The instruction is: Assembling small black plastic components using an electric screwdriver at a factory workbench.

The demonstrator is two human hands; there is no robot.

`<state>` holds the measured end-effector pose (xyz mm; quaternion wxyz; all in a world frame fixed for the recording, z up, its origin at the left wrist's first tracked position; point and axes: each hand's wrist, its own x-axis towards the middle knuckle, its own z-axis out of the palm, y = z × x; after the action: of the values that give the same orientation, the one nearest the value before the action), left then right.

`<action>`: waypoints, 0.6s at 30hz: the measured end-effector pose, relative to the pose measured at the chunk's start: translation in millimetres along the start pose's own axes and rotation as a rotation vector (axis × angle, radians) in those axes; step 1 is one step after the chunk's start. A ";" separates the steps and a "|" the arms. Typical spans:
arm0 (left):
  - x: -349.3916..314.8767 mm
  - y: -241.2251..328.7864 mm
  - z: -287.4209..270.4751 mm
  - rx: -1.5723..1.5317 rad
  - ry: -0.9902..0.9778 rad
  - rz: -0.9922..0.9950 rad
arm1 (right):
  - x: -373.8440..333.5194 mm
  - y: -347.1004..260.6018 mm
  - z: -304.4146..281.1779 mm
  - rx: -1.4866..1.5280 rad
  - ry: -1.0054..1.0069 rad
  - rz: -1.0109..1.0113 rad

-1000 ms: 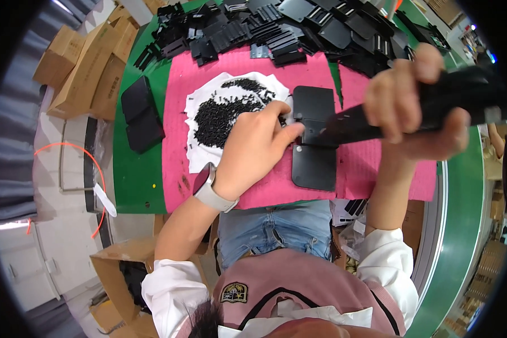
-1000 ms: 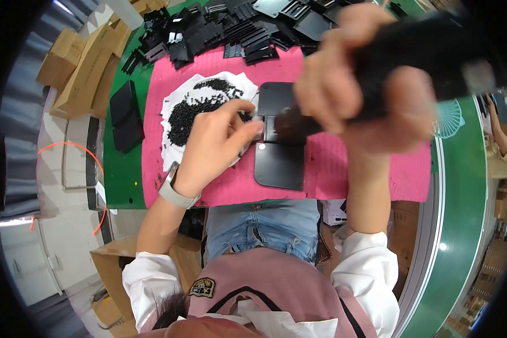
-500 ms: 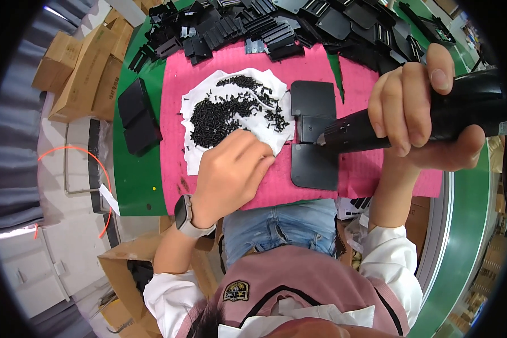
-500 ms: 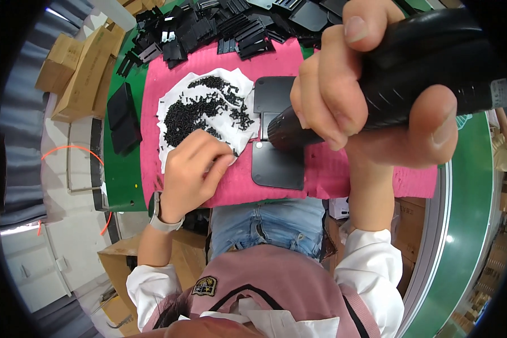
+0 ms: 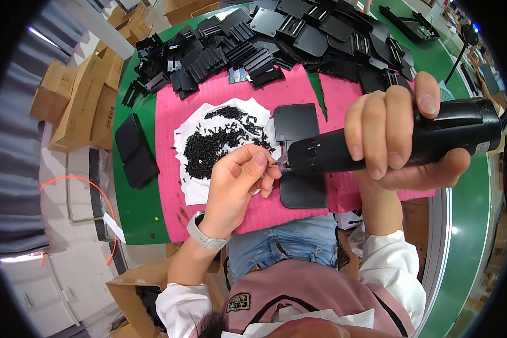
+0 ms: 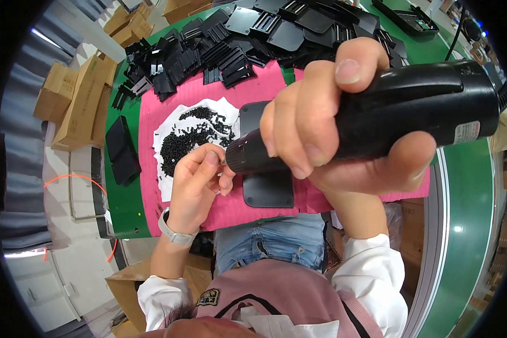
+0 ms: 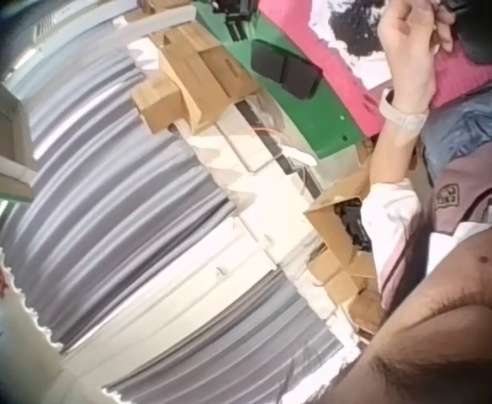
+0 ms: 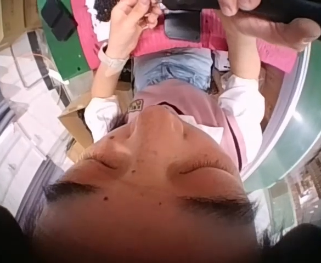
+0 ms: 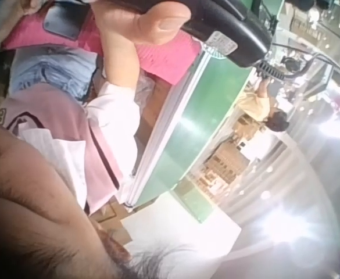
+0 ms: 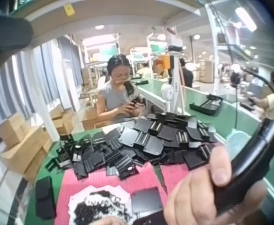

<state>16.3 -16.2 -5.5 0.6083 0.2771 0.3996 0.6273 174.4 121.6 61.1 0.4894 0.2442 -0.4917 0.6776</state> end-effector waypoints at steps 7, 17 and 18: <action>1.2 -3.1 0.1 0.031 0.030 0.023 | -2.6 7.3 1.5 -0.054 -0.120 0.000; -0.5 -5.6 -3.0 -0.021 0.019 0.015 | -8.9 10.3 11.4 -0.108 -0.071 -0.011; -1.6 -5.5 -2.9 -0.021 0.019 0.013 | -9.3 10.1 12.0 -0.115 -0.044 -0.016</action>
<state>17.0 -18.7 -11.4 0.6032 0.2676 0.3969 0.6380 167.2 106.4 54.0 0.4969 0.2343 -0.5384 0.6390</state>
